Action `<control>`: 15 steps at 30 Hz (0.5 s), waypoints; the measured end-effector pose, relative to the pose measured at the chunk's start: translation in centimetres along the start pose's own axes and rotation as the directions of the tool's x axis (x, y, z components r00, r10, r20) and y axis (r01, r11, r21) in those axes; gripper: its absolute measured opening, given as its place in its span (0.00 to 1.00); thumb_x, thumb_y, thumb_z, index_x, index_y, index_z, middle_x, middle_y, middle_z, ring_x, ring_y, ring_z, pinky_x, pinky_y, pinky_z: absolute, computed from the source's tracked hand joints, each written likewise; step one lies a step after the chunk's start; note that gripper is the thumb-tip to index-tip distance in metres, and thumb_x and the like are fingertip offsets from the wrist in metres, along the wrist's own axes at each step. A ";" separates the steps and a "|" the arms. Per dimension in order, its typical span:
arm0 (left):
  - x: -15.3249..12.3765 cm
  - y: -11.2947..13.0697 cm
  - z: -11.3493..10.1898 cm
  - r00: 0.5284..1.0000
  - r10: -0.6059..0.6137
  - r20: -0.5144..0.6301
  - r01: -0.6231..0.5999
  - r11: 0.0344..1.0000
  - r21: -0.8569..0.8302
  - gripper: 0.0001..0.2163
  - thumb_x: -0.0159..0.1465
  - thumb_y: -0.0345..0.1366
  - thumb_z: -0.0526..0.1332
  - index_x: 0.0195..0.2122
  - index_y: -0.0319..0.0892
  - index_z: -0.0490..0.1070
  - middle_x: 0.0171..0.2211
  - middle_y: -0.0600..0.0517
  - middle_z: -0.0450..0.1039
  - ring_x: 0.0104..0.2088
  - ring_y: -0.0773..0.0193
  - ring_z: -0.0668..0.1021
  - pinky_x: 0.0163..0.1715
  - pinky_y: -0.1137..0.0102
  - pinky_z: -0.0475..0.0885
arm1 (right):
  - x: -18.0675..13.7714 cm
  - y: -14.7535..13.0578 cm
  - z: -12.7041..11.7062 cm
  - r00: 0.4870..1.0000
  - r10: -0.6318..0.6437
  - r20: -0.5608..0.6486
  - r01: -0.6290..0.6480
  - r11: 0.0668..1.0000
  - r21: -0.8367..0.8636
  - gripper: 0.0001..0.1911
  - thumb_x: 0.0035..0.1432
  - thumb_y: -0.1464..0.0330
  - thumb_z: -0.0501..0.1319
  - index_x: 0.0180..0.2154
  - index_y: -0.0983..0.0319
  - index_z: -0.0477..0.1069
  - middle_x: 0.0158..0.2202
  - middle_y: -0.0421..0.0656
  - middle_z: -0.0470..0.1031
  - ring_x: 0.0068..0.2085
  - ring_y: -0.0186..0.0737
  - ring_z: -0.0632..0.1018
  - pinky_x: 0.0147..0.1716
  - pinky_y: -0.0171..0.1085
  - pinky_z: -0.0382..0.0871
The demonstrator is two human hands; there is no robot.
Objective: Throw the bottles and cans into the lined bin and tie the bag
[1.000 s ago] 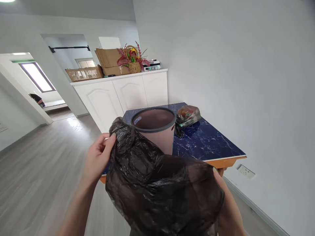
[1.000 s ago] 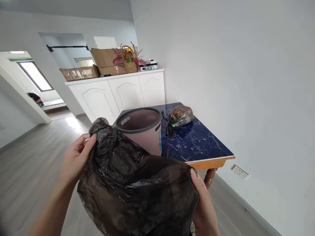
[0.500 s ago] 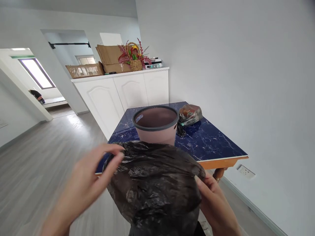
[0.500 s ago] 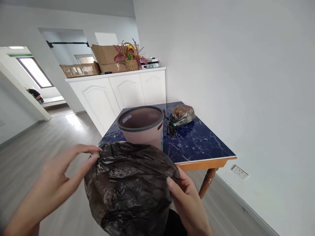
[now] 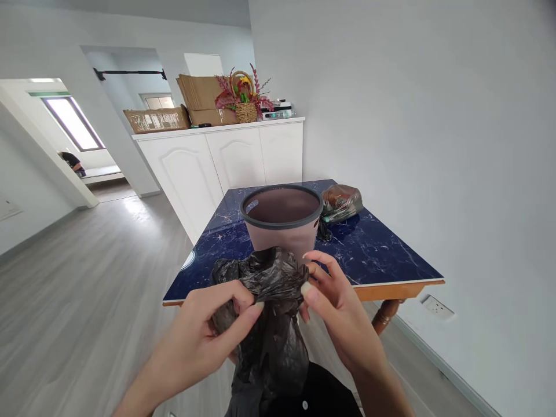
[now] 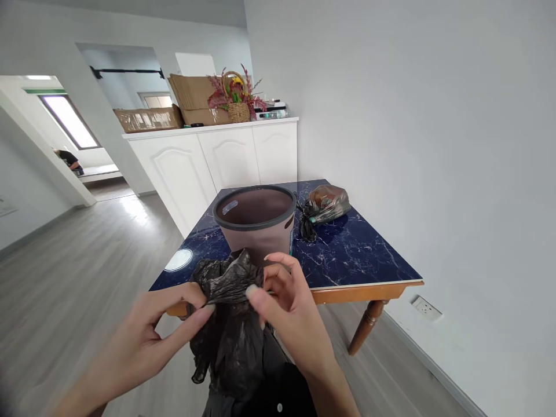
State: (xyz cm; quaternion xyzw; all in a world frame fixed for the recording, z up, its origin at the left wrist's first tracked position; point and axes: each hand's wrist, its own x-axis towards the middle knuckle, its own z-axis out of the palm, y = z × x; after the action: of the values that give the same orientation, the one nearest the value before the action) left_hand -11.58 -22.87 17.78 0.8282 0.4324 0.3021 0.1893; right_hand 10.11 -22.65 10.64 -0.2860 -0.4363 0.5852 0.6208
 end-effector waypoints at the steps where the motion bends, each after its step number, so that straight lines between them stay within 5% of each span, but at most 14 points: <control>1: 0.0 0.1 -0.1 1.000 -0.022 -0.018 0.021 0.999 -0.036 0.15 0.74 0.42 0.60 0.29 0.44 0.69 0.24 0.57 0.70 0.22 0.70 0.71 0.20 0.76 0.66 | -0.3 -0.1 0.2 1.000 0.011 0.024 -0.010 0.999 -0.033 0.29 0.60 0.58 0.76 0.57 0.50 0.66 0.44 0.37 0.77 0.39 0.37 0.79 0.34 0.34 0.75; 5: 0.0 -0.1 -0.3 0.986 -0.079 -0.145 0.057 0.987 -0.151 0.12 0.73 0.42 0.63 0.32 0.44 0.76 0.28 0.54 0.73 0.26 0.67 0.74 0.25 0.76 0.71 | -1.1 -0.3 1.1 0.988 0.120 0.096 -0.084 0.943 -0.323 0.21 0.59 0.61 0.75 0.50 0.54 0.70 0.44 0.40 0.80 0.42 0.41 0.80 0.42 0.38 0.75; 8: -0.3 -1.0 -1.0 0.940 -0.189 -0.283 0.093 0.942 -0.324 0.11 0.70 0.44 0.67 0.33 0.44 0.78 0.33 0.52 0.77 0.31 0.65 0.77 0.31 0.76 0.74 | -1.1 0.0 0.9 0.999 0.040 0.019 -0.026 0.871 -0.490 0.10 0.63 0.63 0.68 0.42 0.56 0.69 0.35 0.38 0.75 0.37 0.39 0.77 0.38 0.37 0.70; 12: -0.7 -2.4 -2.4 0.853 -0.460 -0.248 0.164 0.686 -0.709 0.18 0.63 0.53 0.72 0.31 0.42 0.78 0.32 0.50 0.78 0.30 0.63 0.77 0.26 0.73 0.75 | -0.6 -0.1 -0.7 0.990 -0.098 -0.100 0.015 0.786 -0.618 0.09 0.61 0.67 0.63 0.44 0.56 0.67 0.32 0.35 0.69 0.33 0.38 0.73 0.33 0.36 0.66; 15: -0.9 -3.1 -3.3 0.775 -0.601 -0.196 0.172 0.499 -0.849 0.13 0.59 0.45 0.75 0.33 0.41 0.79 0.31 0.51 0.80 0.29 0.61 0.79 0.26 0.71 0.78 | -0.3 -0.6 -1.7 0.984 -0.122 -0.133 -0.006 0.715 -0.700 0.11 0.61 0.66 0.62 0.45 0.56 0.68 0.32 0.36 0.69 0.34 0.39 0.74 0.31 0.35 0.65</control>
State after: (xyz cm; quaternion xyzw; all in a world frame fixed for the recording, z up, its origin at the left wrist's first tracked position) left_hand -16.04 -21.73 18.12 0.4312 0.4637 0.5991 0.4900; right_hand 11.94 -22.79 10.28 -0.5334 -0.5788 0.3313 0.5203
